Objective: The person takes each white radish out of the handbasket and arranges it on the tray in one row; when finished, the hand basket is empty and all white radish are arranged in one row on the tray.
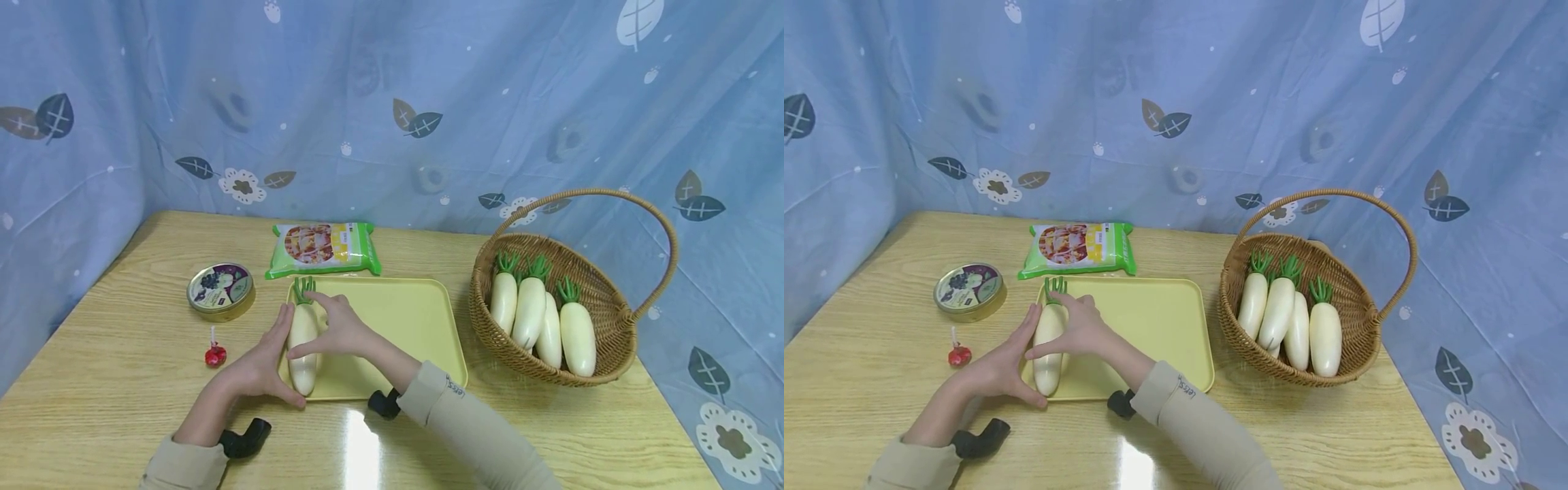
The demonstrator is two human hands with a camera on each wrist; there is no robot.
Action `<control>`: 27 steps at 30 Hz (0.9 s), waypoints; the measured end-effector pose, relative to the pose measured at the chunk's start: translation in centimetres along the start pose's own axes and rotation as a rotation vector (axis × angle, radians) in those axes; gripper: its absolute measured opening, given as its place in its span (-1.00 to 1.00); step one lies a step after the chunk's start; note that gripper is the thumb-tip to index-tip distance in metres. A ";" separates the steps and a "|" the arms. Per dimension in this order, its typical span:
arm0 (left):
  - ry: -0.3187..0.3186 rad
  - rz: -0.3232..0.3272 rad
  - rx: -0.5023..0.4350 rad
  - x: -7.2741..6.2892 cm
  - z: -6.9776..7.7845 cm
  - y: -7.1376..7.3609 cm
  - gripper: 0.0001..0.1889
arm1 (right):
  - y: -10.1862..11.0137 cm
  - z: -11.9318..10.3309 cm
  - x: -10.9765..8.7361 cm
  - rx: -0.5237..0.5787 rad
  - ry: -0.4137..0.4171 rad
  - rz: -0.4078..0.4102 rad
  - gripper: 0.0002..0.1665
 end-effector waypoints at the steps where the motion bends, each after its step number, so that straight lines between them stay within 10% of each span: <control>1: -0.001 0.001 0.000 0.0 0.0 0.0 0.58 | 0.2 0.0 -0.2 0.021 -0.006 0.000 0.19; 27: -0.010 0.012 -0.019 0.1 -0.1 -0.1 0.60 | 5.9 1.3 -4.5 0.235 0.013 0.045 0.10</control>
Point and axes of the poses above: each hand's wrist, its own x-axis towards the middle knuckle, its own y-axis out of the back of the hand, z = x × y, the point moved 2 cm from there along x, towards the middle knuckle, and after that the axes turned 1 degree about x, right-handed, at the moved point
